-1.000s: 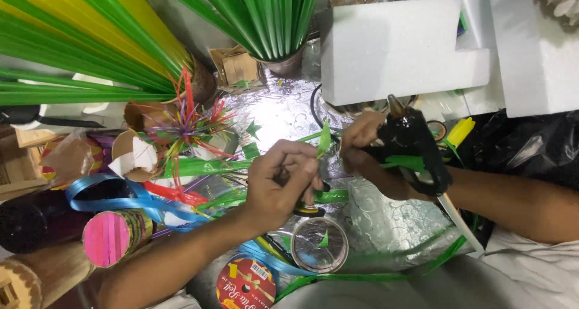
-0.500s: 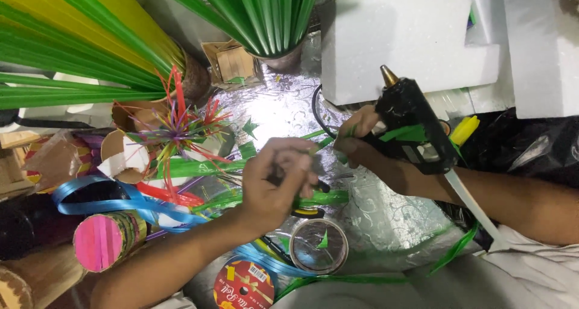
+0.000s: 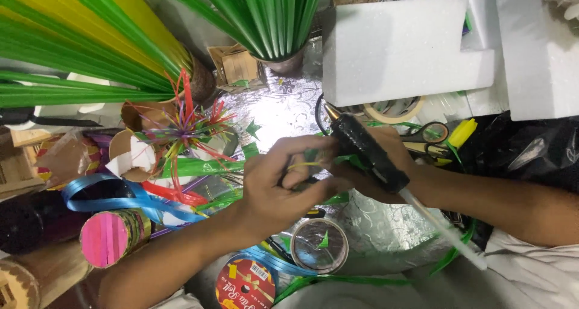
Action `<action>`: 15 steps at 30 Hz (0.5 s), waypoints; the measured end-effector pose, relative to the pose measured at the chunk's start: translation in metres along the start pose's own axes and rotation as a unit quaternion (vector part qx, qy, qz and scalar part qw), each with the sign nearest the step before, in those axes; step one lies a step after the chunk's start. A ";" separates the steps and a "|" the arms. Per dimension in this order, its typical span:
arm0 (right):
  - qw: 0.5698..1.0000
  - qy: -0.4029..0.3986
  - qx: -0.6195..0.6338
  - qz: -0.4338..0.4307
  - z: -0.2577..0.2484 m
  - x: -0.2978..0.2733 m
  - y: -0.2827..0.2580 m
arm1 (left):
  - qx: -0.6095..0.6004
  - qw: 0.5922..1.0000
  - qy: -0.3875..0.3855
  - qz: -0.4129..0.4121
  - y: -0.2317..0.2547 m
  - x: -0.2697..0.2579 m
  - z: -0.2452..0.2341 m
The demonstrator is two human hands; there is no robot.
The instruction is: Assembling a decorative upper structure by tying and gluing green plastic ribbons.
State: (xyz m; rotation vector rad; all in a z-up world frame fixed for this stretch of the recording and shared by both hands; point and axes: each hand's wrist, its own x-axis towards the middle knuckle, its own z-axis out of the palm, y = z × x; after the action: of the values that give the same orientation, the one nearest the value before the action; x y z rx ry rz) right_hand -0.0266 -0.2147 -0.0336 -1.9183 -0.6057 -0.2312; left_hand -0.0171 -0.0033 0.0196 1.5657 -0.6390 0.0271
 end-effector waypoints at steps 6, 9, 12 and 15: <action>0.998 -0.035 0.046 -0.018 0.006 -0.041 0.059 | 0.038 0.993 0.066 0.093 -0.005 0.006 0.004; 0.998 -0.028 0.043 0.026 0.014 -0.066 0.085 | 0.060 0.993 0.056 0.085 -0.005 0.005 0.001; 0.998 -0.023 0.061 0.016 0.009 -0.031 0.037 | 0.048 0.995 0.022 0.087 -0.005 0.006 -0.001; 0.988 -0.018 0.148 0.028 0.001 0.006 -0.012 | 0.051 0.993 -0.007 0.107 0.002 0.004 -0.006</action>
State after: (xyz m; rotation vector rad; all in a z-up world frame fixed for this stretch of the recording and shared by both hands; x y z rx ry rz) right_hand -0.0271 -0.2078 -0.0222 -1.6532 -0.5748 -0.0647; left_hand -0.0121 0.0010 0.0239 1.5890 -0.8248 0.2131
